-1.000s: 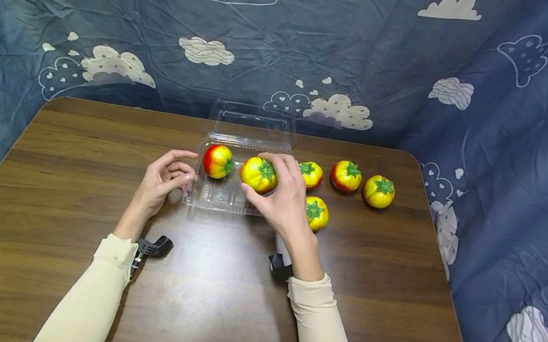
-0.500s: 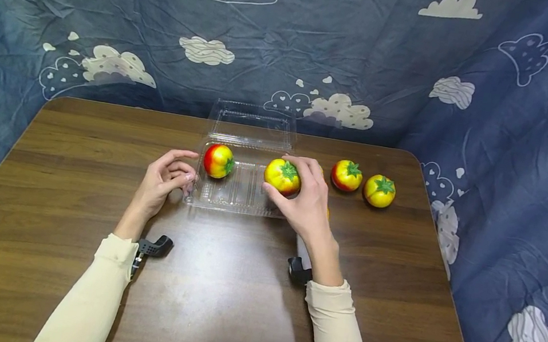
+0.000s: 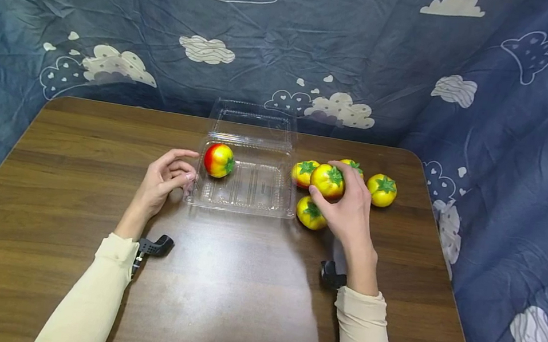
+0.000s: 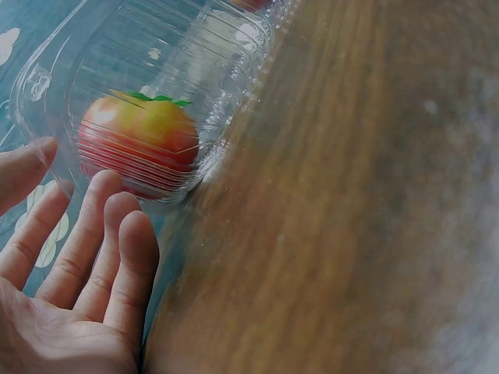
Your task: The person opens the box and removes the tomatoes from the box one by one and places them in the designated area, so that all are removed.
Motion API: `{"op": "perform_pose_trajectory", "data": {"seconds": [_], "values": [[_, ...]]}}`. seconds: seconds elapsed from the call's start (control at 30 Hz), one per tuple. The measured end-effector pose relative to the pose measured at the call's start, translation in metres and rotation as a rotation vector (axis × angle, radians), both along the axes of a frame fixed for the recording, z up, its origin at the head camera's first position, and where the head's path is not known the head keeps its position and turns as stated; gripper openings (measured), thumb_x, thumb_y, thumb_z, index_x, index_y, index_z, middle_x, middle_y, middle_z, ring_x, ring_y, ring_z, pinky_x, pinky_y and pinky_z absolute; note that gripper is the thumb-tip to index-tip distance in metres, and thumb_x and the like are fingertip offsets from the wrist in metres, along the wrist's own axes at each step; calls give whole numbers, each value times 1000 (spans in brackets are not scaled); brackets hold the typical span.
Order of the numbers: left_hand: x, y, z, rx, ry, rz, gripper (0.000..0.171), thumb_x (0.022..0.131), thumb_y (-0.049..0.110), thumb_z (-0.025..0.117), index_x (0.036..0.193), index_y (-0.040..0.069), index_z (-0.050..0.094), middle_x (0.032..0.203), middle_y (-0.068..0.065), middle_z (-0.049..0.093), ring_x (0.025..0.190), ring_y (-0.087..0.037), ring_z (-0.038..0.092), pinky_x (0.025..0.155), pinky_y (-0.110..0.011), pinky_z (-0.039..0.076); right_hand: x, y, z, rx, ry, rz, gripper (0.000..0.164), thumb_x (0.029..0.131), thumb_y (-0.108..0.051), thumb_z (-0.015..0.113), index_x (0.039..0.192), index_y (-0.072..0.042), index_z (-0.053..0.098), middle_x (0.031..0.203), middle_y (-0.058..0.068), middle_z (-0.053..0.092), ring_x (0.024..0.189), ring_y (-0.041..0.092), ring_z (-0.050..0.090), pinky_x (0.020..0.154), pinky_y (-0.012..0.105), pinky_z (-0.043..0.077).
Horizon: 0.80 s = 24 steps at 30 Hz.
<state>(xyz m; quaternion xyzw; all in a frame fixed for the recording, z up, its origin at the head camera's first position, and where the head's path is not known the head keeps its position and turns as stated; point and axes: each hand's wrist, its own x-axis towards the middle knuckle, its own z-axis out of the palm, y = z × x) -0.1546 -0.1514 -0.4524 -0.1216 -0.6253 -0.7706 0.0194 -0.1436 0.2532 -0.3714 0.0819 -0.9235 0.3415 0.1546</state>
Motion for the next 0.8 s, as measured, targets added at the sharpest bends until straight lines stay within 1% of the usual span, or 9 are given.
{"op": "perform_pose_trajectory", "data": {"seconds": [0.1,0.2,0.33,0.5,0.63,0.8], "values": [[0,1,-1,-5,5,-5,45,93,-12,69,137,-10,57,89,-14,70,60,-23,61,51,-29,56,2,8,0,10,-9,-12,58,87,-27,84,139,-14,63,129,15,65,114,35,60,99,54,46],[-1,1,-2,-6,11,-5,45,93,-12,68,137,-11,57,88,-13,70,60,-22,62,51,-28,56,3,15,-2,17,-7,-6,58,86,-23,83,140,-14,64,130,16,65,115,36,59,100,54,47],[-2,0,-2,-9,19,1,45,93,-12,68,137,-12,56,88,-16,70,60,-22,62,51,-28,56,5,27,-5,27,4,-9,57,85,-20,83,139,-12,64,131,17,65,115,36,59,99,55,47],[1,-1,-3,-26,22,4,44,94,-11,68,137,-10,57,88,-18,69,60,-23,61,52,-29,57,4,41,-6,41,4,-32,57,83,-18,83,136,-10,64,128,17,65,112,36,59,98,54,47],[2,-1,-4,-33,23,11,45,94,-11,68,137,-9,58,89,-17,70,60,-22,61,52,-27,56,3,47,-6,65,-41,-7,56,82,-17,82,135,-7,64,127,19,64,112,37,58,99,56,47],[1,0,-1,-33,18,7,45,94,-10,68,138,-8,57,88,-10,71,61,-20,62,52,-25,56,4,54,-8,122,-118,39,54,83,-17,79,133,-4,62,127,23,63,112,41,57,99,61,46]]}}
